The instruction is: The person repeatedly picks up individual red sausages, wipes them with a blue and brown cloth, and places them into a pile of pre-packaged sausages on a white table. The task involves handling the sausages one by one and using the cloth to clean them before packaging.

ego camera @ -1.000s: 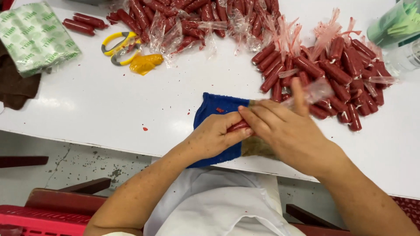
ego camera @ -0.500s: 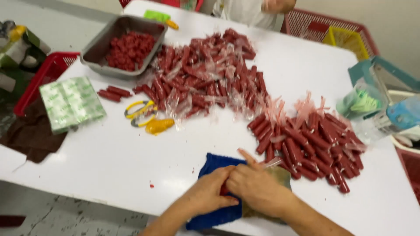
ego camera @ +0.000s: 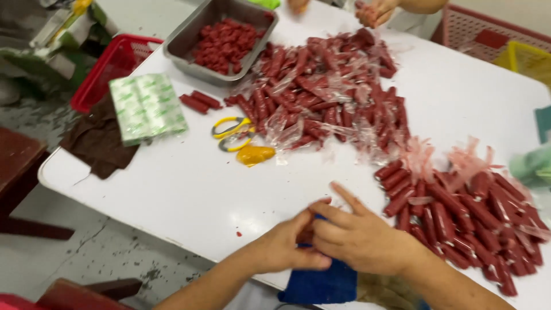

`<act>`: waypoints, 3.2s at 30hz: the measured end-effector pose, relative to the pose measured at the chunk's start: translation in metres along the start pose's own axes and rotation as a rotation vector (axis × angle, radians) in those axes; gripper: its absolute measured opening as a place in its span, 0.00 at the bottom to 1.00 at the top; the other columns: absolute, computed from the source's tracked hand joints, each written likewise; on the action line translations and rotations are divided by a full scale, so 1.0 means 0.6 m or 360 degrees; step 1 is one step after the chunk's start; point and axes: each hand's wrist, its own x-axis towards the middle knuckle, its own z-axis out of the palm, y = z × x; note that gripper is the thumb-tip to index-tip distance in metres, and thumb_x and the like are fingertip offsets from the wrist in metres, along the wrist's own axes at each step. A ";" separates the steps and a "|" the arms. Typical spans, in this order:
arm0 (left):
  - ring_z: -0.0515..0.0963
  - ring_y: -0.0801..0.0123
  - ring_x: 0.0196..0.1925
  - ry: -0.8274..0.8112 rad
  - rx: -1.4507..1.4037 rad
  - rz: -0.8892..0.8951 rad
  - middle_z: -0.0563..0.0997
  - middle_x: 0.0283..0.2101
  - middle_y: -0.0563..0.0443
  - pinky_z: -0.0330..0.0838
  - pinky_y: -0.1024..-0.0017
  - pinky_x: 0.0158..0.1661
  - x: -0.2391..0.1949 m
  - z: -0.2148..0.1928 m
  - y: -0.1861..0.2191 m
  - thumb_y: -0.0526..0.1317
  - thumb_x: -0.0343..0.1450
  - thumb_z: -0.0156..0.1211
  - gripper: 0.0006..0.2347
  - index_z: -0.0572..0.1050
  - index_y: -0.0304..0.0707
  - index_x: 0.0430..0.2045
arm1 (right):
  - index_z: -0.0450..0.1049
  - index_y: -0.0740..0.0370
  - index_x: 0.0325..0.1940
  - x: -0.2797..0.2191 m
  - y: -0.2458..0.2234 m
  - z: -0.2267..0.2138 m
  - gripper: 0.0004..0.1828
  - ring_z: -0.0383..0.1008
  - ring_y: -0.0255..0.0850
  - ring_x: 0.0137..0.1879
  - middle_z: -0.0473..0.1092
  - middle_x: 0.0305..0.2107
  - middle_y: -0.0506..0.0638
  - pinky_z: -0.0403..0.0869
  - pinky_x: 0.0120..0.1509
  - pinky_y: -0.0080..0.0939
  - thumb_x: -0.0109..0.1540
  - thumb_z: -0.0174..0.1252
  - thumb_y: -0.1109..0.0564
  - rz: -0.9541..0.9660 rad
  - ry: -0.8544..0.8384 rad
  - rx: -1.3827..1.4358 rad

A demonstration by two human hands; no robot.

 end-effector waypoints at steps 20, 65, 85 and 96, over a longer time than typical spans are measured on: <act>0.76 0.55 0.35 0.0748 0.1453 0.0857 0.74 0.35 0.47 0.68 0.61 0.38 -0.022 -0.124 0.028 0.39 0.77 0.53 0.05 0.75 0.44 0.44 | 0.64 0.41 0.69 0.348 0.361 0.133 0.27 0.35 0.61 0.78 0.35 0.73 0.58 0.26 0.74 0.78 0.67 0.47 0.63 0.1096 0.0168 0.0722; 0.68 0.72 0.16 -0.0169 0.0648 -0.0272 0.68 0.15 0.55 0.74 0.74 0.22 -0.040 0.113 -0.068 0.37 0.75 0.52 0.07 0.76 0.40 0.29 | 0.76 0.58 0.38 -0.186 -0.136 0.033 0.09 0.70 0.49 0.40 0.74 0.40 0.49 0.71 0.42 0.46 0.64 0.50 0.62 0.0665 0.0156 0.1462; 0.53 0.78 0.04 0.0332 -0.0988 -0.0434 0.59 0.08 0.50 0.67 0.70 0.06 0.077 0.156 -0.105 0.34 0.75 0.56 0.08 0.75 0.28 0.25 | 0.82 0.60 0.30 -0.207 -0.135 0.069 0.04 0.64 0.62 0.72 0.80 0.36 0.51 0.58 0.78 0.51 0.59 0.65 0.59 0.1500 0.1299 0.1279; 0.76 0.57 0.36 -0.0052 0.1295 0.0571 0.67 0.31 0.54 0.73 0.62 0.37 0.101 0.123 -0.067 0.52 0.63 0.69 0.18 0.66 0.44 0.27 | 0.85 0.56 0.37 -0.206 -0.088 0.038 0.10 0.66 0.62 0.67 0.80 0.29 0.54 0.59 0.72 0.64 0.55 0.65 0.65 0.1263 0.0396 0.1723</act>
